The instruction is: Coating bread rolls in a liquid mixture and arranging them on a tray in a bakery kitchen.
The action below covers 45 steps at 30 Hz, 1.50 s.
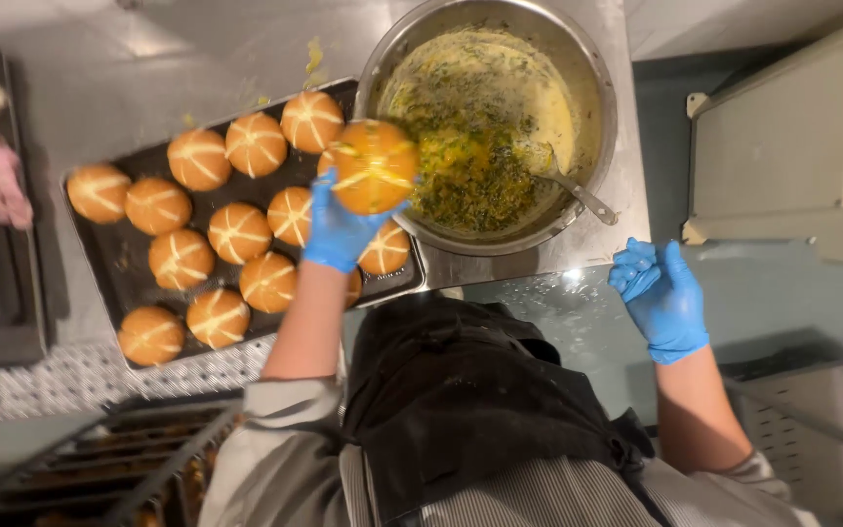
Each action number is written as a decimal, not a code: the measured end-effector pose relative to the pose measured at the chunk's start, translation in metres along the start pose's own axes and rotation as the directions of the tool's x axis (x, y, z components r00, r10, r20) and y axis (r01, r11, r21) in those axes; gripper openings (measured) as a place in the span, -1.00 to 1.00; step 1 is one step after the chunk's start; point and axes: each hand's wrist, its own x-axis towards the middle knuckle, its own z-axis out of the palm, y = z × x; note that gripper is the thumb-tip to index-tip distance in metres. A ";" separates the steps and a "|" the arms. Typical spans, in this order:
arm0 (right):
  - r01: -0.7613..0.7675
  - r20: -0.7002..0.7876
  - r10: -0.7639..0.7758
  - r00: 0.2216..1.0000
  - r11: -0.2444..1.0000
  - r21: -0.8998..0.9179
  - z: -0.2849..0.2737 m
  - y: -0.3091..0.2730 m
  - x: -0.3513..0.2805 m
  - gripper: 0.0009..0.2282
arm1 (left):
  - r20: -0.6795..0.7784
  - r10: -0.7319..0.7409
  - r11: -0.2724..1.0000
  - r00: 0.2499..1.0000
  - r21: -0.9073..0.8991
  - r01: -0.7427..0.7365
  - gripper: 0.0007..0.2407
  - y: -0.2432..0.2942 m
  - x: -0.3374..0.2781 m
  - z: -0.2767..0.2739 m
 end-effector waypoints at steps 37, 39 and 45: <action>-0.229 0.178 0.278 0.944 0.940 -0.255 0.144 0.095 0.078 -0.63 | -0.607 0.793 0.593 0.048 0.751 -0.291 -0.77 0.154 -0.331 -0.399; -0.242 0.197 0.284 0.939 0.947 -0.211 0.145 0.104 0.090 -0.63 | -0.517 0.850 0.525 0.097 0.820 -0.229 -0.77 0.170 -0.329 -0.390; -0.198 0.227 0.259 0.939 0.945 -0.259 0.156 0.103 0.087 -0.64 | -0.803 0.557 0.814 0.211 0.578 0.052 -0.75 0.195 -0.346 -0.372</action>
